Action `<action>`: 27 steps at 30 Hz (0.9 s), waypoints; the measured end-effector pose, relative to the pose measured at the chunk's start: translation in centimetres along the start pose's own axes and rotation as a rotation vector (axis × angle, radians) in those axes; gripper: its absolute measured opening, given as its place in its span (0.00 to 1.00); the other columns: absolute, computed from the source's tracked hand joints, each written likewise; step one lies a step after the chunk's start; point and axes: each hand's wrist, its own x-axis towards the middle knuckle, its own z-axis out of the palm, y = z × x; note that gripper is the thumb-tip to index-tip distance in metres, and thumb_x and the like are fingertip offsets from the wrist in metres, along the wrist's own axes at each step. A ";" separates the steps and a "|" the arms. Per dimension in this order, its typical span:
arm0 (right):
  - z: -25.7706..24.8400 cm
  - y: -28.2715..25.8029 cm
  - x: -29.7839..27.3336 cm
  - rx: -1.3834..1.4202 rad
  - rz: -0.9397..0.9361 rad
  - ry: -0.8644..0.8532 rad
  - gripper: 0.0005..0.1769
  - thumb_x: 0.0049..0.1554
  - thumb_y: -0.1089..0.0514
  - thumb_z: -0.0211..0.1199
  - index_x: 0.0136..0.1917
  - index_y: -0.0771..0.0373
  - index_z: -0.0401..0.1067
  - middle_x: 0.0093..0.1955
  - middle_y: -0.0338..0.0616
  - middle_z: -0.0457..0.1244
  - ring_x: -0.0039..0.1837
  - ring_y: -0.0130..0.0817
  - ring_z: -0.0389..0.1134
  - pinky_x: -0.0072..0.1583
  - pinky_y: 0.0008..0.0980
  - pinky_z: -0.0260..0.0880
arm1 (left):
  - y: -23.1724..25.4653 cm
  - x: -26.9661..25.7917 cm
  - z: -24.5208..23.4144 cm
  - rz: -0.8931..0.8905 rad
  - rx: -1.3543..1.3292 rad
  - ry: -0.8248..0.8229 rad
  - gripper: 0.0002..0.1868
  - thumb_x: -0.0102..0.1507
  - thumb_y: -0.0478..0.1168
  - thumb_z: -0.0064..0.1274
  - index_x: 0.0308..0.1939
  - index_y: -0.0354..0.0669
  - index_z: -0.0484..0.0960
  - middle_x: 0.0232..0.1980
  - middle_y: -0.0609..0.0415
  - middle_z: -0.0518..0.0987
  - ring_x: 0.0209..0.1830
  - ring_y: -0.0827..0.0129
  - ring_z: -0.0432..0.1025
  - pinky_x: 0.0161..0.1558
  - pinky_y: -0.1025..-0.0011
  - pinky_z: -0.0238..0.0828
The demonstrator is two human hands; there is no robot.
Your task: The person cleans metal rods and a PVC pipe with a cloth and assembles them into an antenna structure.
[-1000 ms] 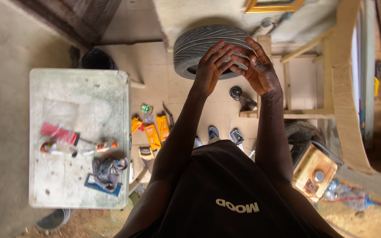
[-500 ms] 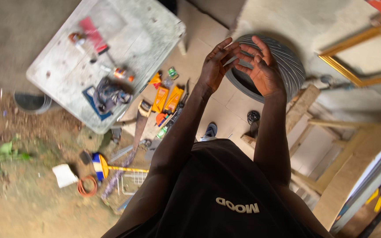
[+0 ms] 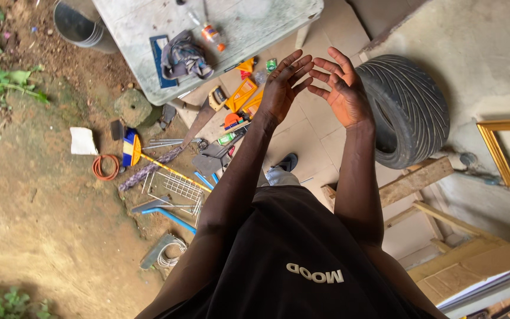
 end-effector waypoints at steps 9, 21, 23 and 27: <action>7.0 1.7 5.8 0.007 0.051 -0.168 0.54 0.59 0.43 0.73 0.85 0.58 0.44 0.79 0.55 0.53 0.77 0.47 0.58 0.73 0.54 0.65 | 8.5 -2.8 -3.4 0.166 -0.020 0.038 0.25 0.73 0.40 0.43 0.75 0.39 0.64 0.71 0.44 0.72 0.71 0.61 0.68 0.68 0.59 0.70; 17.5 4.9 12.0 -0.013 0.122 -0.394 0.51 0.62 0.45 0.72 0.85 0.58 0.46 0.81 0.54 0.52 0.79 0.45 0.58 0.75 0.51 0.65 | 16.9 -7.6 -10.6 0.394 -0.063 0.106 0.25 0.74 0.40 0.44 0.76 0.38 0.64 0.72 0.43 0.72 0.70 0.61 0.70 0.67 0.60 0.73; 19.1 5.6 12.9 -0.011 0.129 -0.448 0.50 0.62 0.46 0.72 0.85 0.59 0.47 0.81 0.54 0.53 0.79 0.44 0.58 0.74 0.51 0.66 | 18.0 -8.8 -12.0 0.445 -0.058 0.086 0.25 0.75 0.40 0.43 0.76 0.39 0.64 0.73 0.44 0.72 0.71 0.61 0.70 0.68 0.60 0.73; 22.6 6.7 14.7 -0.033 0.179 -0.535 0.49 0.62 0.45 0.72 0.84 0.59 0.48 0.79 0.53 0.54 0.78 0.44 0.59 0.74 0.51 0.68 | 20.1 -11.0 -13.9 0.535 -0.058 0.166 0.25 0.75 0.40 0.43 0.76 0.39 0.64 0.73 0.43 0.72 0.71 0.61 0.70 0.67 0.61 0.73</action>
